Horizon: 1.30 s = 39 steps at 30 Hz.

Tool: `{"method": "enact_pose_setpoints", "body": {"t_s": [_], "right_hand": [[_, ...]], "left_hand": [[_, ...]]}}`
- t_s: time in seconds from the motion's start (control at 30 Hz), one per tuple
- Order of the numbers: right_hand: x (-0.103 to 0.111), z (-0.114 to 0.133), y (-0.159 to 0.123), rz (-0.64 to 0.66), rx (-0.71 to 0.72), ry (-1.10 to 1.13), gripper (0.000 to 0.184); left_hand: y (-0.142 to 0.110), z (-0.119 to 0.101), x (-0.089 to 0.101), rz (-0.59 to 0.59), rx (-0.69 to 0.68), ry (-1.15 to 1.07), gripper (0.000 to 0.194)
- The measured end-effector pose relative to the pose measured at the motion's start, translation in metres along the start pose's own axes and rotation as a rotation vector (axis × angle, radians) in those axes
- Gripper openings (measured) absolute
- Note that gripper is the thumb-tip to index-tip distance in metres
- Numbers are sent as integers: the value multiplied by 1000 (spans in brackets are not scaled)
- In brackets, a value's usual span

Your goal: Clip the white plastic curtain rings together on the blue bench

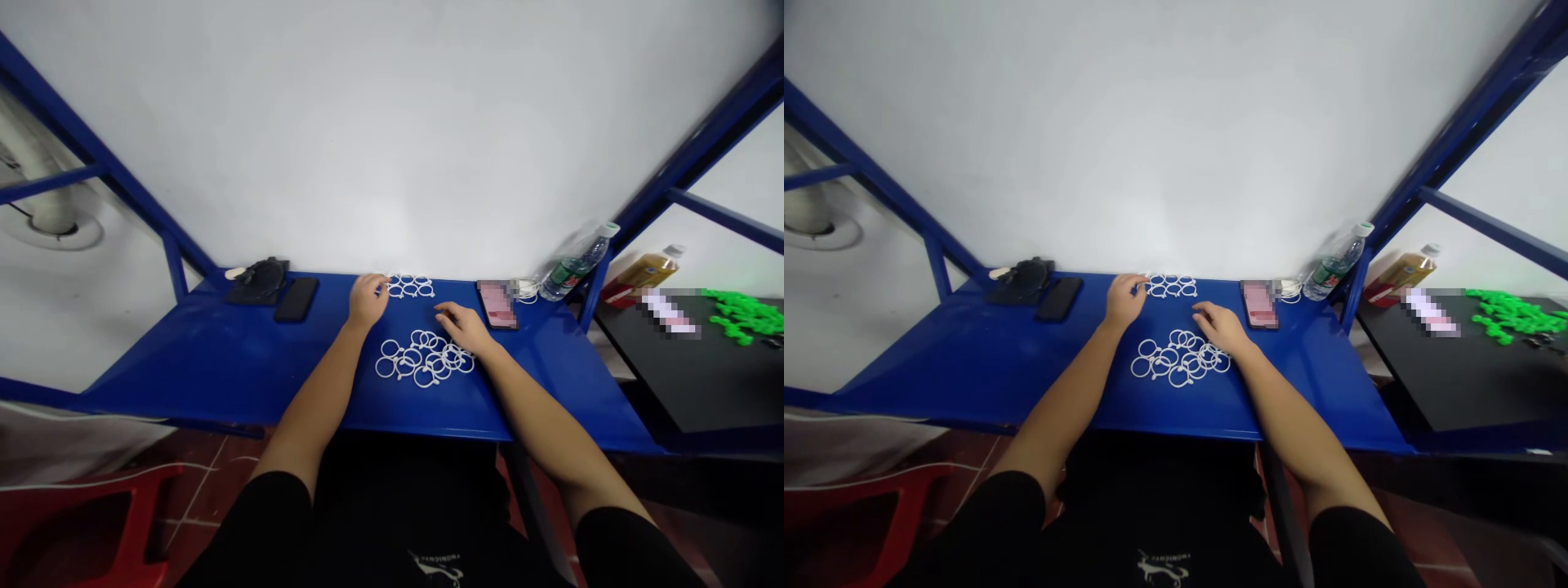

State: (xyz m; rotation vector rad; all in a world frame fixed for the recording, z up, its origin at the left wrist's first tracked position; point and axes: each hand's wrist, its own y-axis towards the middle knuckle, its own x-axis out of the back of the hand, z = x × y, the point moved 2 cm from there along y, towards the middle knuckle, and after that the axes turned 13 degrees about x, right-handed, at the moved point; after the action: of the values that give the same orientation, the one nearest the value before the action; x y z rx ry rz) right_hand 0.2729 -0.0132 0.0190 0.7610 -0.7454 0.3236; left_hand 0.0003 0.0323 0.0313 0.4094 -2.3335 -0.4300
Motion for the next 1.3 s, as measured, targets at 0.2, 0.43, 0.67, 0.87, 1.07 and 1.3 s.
{"method": "enact_pose_setpoints", "body": {"t_s": [0.2, 0.43, 0.67, 0.87, 1.07, 1.3], "right_hand": [[-4, 5, 1, 45, 29, -4, 26], [-4, 3, 1, 42, 28, -7, 26], [-4, 4, 1, 45, 22, 3, 26], [-4, 3, 1, 58, 19, 6, 26], [-5, 4, 1, 77, 8, 4, 25], [-6, 4, 2, 82, 19, -15, 23]], "left_hand": [[18, 52, 6, 70, 270, 353, 34], [15, 61, -2, 96, 305, 502, 35], [15, 58, 2, 39, 307, 493, 39], [14, 51, 7, -37, 295, 487, 30], [13, 52, 3, 59, 291, 515, 26], [14, 46, 2, 92, 244, 414, 25]]}}
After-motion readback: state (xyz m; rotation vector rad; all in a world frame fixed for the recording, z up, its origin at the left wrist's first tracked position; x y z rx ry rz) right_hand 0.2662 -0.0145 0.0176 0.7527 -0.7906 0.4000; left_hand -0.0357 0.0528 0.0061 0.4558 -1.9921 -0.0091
